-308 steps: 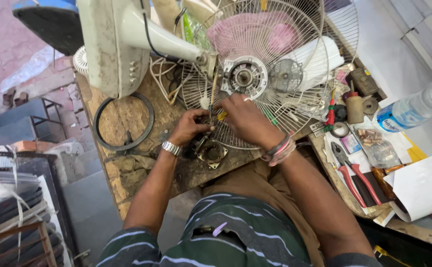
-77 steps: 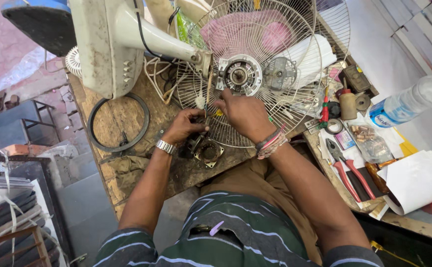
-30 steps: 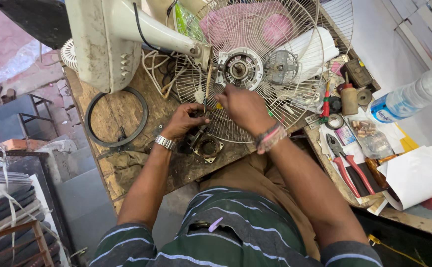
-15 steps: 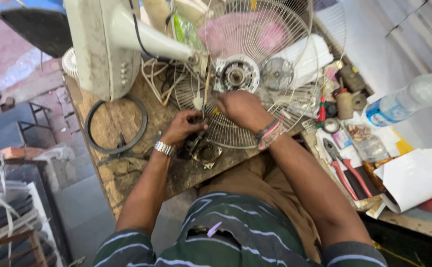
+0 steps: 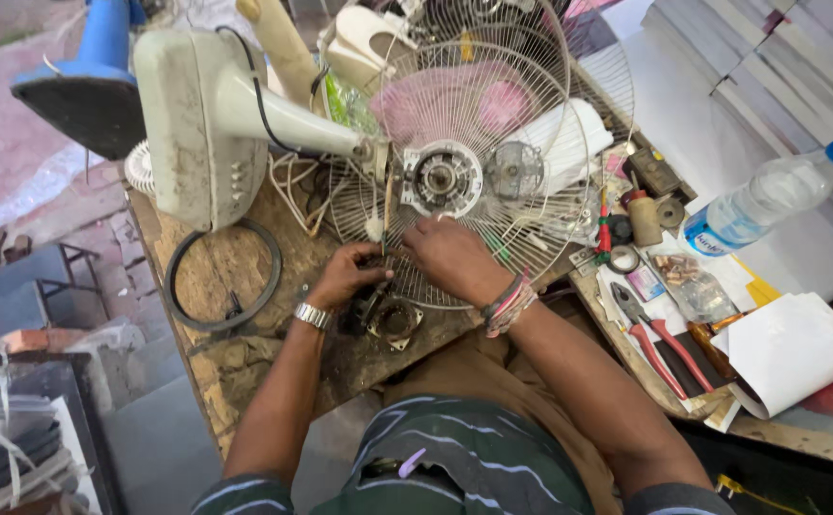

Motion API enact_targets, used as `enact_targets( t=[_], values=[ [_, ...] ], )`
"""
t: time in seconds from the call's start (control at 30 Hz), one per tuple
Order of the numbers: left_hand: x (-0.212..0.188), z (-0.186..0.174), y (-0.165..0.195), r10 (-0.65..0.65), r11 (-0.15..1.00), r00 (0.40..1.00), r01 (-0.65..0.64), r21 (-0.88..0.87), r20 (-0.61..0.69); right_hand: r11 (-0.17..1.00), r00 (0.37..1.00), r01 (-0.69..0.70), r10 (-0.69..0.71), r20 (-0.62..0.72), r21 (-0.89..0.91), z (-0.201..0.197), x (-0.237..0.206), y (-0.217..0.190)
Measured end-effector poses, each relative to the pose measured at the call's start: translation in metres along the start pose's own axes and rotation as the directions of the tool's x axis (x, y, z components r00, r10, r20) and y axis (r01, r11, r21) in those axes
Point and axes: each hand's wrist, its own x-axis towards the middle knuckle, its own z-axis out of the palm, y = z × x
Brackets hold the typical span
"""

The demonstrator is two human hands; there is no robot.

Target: The person disassembles a table fan motor housing, removes the rotor, and uses a screwdriver to adjust internal components. The person then reassembles the motor housing and places it back on the fan base.

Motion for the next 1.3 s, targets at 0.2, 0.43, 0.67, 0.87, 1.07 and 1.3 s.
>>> enact_targets(
  t=[0.2, 0.43, 0.67, 0.87, 1.07, 1.3],
  values=[
    [-0.001, -0.001, -0.004, 0.047, 0.998, 0.999, -0.047, 0.028, 0.016, 0.997, 0.997, 0.055, -0.052, -0.065, 0.048, 0.009, -0.009, 0.005],
    [-0.004, 0.002, 0.000, -0.104, 0.954, 0.994, 0.106, -0.280, 0.021, 0.946, 0.995, -0.026, -0.007, -0.102, -0.322, 0.031, -0.021, 0.014],
    [-0.006, -0.005, -0.010, -0.067, 0.907, 0.995, 0.089, -0.411, 0.069, 0.797, 0.885, -0.465, 0.412, 0.214, 0.386, 0.080, -0.033, 0.031],
    [-0.004, -0.006, -0.010, -0.049, 0.909, 0.996, 0.073, -0.410, 0.069, 0.703, 0.869, -0.480, 0.463, 0.175, 0.524, 0.099, -0.030, 0.019],
    [-0.006, -0.006, -0.006, -0.100, 0.917, 0.995, 0.103, -0.386, 0.027, 0.840, 0.899, -0.435, 0.385, 0.209, 0.325, 0.098, -0.009, -0.004],
    [-0.007, -0.004, -0.008, -0.030, 0.924, 0.999, 0.035, -0.381, 0.020, 0.907, 0.947, -0.271, 0.312, -0.083, 0.323, 0.106, -0.007, -0.006]
  ],
)
